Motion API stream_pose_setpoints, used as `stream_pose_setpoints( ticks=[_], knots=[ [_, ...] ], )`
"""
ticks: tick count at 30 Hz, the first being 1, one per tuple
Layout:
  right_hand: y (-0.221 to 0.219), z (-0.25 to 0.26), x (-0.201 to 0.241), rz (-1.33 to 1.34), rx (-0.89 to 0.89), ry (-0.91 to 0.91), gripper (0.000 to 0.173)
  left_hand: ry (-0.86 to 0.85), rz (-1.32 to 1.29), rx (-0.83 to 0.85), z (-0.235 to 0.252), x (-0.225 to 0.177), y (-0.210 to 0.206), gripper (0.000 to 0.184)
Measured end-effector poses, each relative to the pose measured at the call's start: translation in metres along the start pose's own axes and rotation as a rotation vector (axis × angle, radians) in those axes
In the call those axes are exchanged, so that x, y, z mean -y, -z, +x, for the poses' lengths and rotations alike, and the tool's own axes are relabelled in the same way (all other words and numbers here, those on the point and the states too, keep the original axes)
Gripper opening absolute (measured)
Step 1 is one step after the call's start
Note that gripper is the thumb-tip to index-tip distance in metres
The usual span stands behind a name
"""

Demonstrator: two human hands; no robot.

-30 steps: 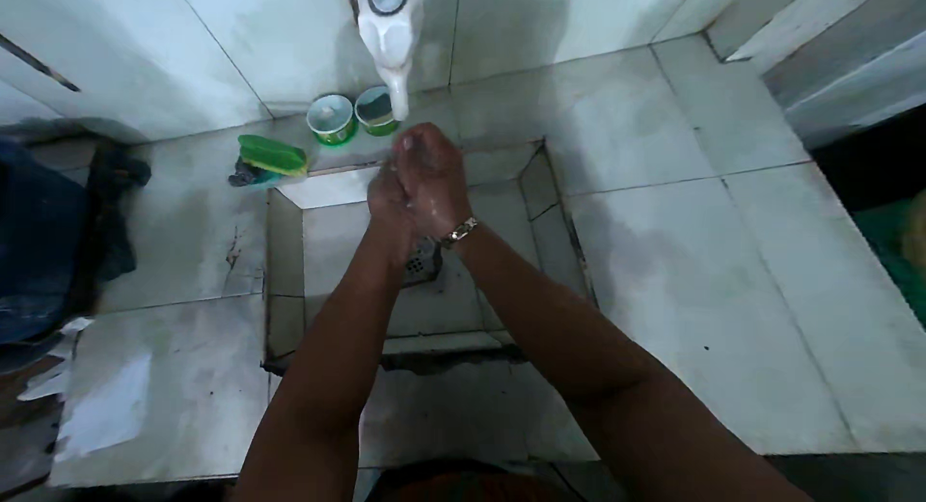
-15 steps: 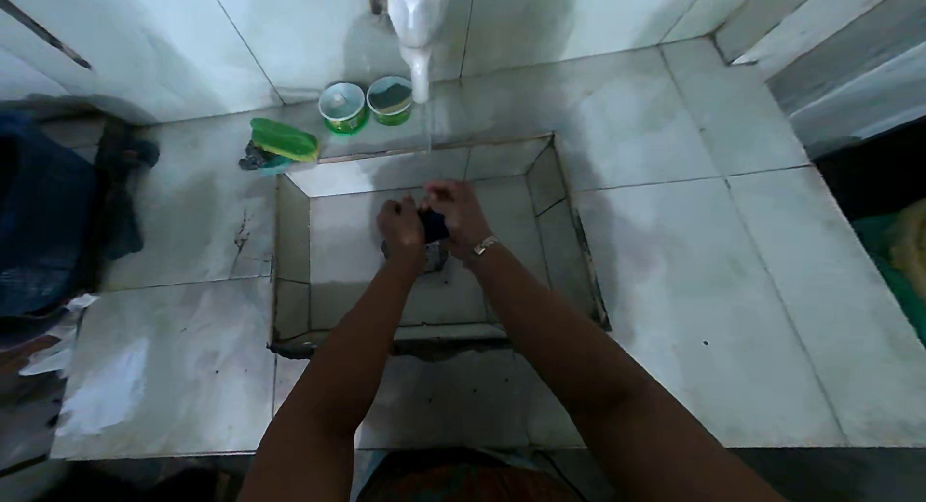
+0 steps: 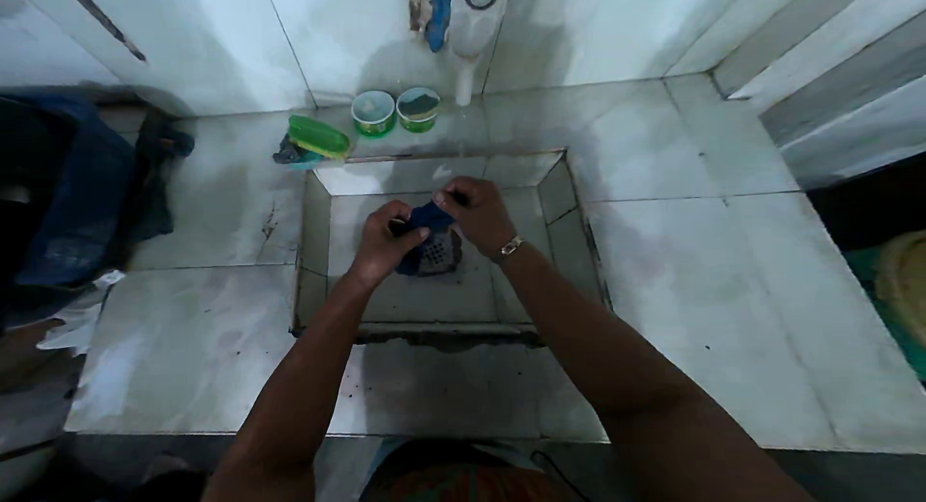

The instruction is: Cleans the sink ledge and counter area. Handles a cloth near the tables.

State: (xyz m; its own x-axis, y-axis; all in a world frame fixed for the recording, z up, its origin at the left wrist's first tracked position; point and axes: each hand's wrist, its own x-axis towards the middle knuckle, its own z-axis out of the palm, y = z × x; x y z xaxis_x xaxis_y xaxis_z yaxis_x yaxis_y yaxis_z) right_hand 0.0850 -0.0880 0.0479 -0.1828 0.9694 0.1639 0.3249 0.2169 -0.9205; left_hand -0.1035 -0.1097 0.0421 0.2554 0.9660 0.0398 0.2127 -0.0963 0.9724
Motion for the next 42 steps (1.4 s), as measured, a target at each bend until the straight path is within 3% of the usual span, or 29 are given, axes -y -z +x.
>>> stream_pose_setpoints(
  ticks=[4,9,13,18,21,23,25,28,30,33,35,38,40,42],
  knots=[
    [-0.007,0.004,0.025,0.055,0.041,0.016,0.023,-0.163,-0.192,-0.082,0.000,-0.008,0.005,0.006],
    [0.023,0.006,0.038,0.001,0.172,0.145,0.023,-0.252,-0.306,-0.175,0.002,-0.019,0.033,0.016],
    [0.049,0.005,0.038,-0.164,0.281,0.212,0.011,-0.254,-0.285,-0.220,0.000,-0.029,0.052,0.020],
    [0.048,-0.001,0.043,-0.042,0.117,0.210,0.013,-0.253,-0.084,-0.111,-0.006,-0.044,0.058,0.013],
    [0.045,-0.003,0.043,0.185,0.047,0.103,0.013,-0.253,0.052,0.017,-0.009,-0.051,0.066,0.012],
    [0.044,-0.004,0.046,0.177,0.024,0.066,0.012,-0.254,0.167,0.055,-0.012,-0.054,0.071,0.014],
    [0.043,-0.006,0.054,0.050,-0.004,0.020,0.013,-0.226,0.220,-0.013,-0.013,-0.053,0.069,0.009],
    [0.033,-0.005,0.062,-0.110,-0.047,0.032,0.020,-0.055,0.009,-0.186,-0.013,-0.060,0.050,0.006],
    [0.022,-0.007,0.069,-0.081,-0.062,0.100,0.020,0.044,-0.197,-0.224,-0.013,-0.076,0.031,0.010],
    [0.006,-0.010,0.080,0.022,0.021,0.229,0.023,0.052,-0.402,-0.125,-0.017,-0.095,0.015,0.015],
    [0.001,-0.009,0.080,-0.003,0.027,0.241,0.028,-0.020,-0.308,-0.086,-0.026,-0.095,0.016,0.020],
    [-0.001,-0.008,0.075,-0.019,-0.056,0.157,0.018,-0.166,-0.049,-0.243,-0.050,-0.072,0.019,0.024],
    [-0.006,-0.012,0.073,0.068,-0.108,0.133,0.017,-0.040,0.007,-0.260,-0.066,-0.053,0.011,0.044],
    [-0.016,-0.021,0.077,0.218,-0.104,0.141,0.016,0.153,-0.029,-0.162,-0.070,-0.033,-0.005,0.072]
  ],
)
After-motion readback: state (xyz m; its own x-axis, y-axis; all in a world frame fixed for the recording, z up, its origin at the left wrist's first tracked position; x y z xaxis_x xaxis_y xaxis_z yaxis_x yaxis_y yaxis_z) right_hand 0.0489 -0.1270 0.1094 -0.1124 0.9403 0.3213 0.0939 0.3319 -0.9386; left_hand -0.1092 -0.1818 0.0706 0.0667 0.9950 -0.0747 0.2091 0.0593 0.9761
